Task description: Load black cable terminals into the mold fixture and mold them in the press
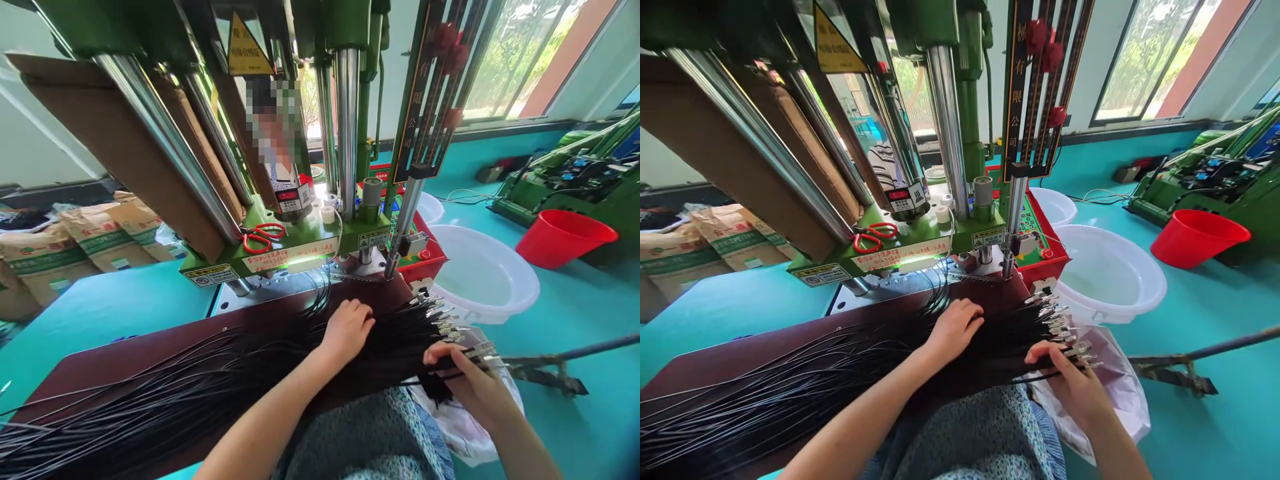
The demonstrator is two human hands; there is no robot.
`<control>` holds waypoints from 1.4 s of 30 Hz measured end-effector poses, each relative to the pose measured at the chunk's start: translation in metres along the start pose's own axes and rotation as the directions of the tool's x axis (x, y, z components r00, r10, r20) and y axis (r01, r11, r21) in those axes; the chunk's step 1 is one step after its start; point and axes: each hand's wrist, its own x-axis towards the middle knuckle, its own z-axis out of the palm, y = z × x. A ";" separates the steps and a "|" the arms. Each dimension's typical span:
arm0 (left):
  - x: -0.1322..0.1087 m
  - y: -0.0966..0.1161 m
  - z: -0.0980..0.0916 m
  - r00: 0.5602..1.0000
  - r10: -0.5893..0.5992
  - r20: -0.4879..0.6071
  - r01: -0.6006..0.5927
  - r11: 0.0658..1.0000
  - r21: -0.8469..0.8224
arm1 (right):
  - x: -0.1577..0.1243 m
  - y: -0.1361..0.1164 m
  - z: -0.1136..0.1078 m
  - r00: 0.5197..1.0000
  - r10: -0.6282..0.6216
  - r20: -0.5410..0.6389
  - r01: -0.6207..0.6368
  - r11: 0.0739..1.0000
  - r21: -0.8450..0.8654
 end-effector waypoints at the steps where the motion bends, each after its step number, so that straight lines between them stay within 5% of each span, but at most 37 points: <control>1: 0.011 -0.005 0.005 1.000 -0.013 0.017 0.012 0.998 0.058 | -0.001 0.001 -0.001 1.000 0.018 -0.007 -0.018 1.000 0.022; 5: 0.041 -0.012 0.016 0.983 -0.036 0.178 0.016 0.994 0.112 | 0.001 -0.001 0.004 1.000 -0.007 0.005 0.007 0.999 0.051; 8: 0.042 -0.008 0.011 0.990 -0.055 0.127 0.048 0.997 0.057 | 0.005 -0.003 0.006 1.000 0.004 -0.017 -0.003 0.997 0.073; 13: 0.015 0.010 -0.006 0.998 0.037 -0.053 -0.047 0.979 -0.198 | 0.016 -0.003 0.014 0.993 0.030 -0.110 -0.013 0.988 0.156; 17: -0.017 0.026 -0.007 0.984 0.078 0.160 -0.019 0.940 -0.341 | 0.025 -0.011 0.025 0.991 -0.103 -0.089 0.122 0.964 0.238; 19: -0.034 0.027 -0.006 0.929 0.057 0.366 0.129 0.876 -0.465 | 0.026 -0.017 0.030 0.992 -0.129 -0.008 0.128 0.971 0.204; 21: -0.052 0.023 -0.005 0.784 0.120 0.609 0.355 0.718 -0.599 | 0.022 -0.021 0.038 0.985 -0.102 0.138 0.091 0.993 0.081; 23: -0.069 0.017 -0.005 0.646 0.289 0.706 0.487 0.556 -0.673 | 0.016 -0.020 0.049 0.948 -0.041 0.316 0.059 0.997 -0.047; 24: -0.076 0.015 -0.004 0.628 0.367 0.686 0.497 0.490 -0.716 | 0.012 -0.017 0.056 0.916 -0.006 0.401 0.044 0.995 -0.086; 26: -0.088 0.016 0.003 0.697 0.436 0.570 0.461 0.336 -0.821 | 0.005 -0.008 0.070 0.845 0.070 0.529 -0.007 0.993 -0.120; 29: -0.094 0.027 0.020 0.879 0.254 0.404 0.417 0.004 -0.909 | 0.002 0.008 0.086 0.814 0.133 0.566 -0.053 0.986 -0.156; 32: -0.092 0.036 0.036 0.901 0.070 0.428 0.431 -0.245 -0.868 | 0.015 0.010 0.089 0.816 0.182 0.549 -0.149 0.983 -0.105; 35: -0.090 0.040 0.042 0.854 0.032 0.519 0.507 -0.267 -0.819 | 0.040 -0.005 0.087 0.831 0.114 0.544 -0.148 0.989 0.018; 37: -0.087 0.041 0.042 0.849 -0.027 0.528 0.514 -0.193 -0.836 | 0.056 -0.020 0.087 0.813 0.097 0.574 -0.052 0.994 -0.093; 42: -0.075 0.049 0.043 0.880 -0.180 0.439 0.418 -0.144 -0.897 | 0.069 -0.046 0.100 0.584 0.354 0.731 0.277 0.759 -0.590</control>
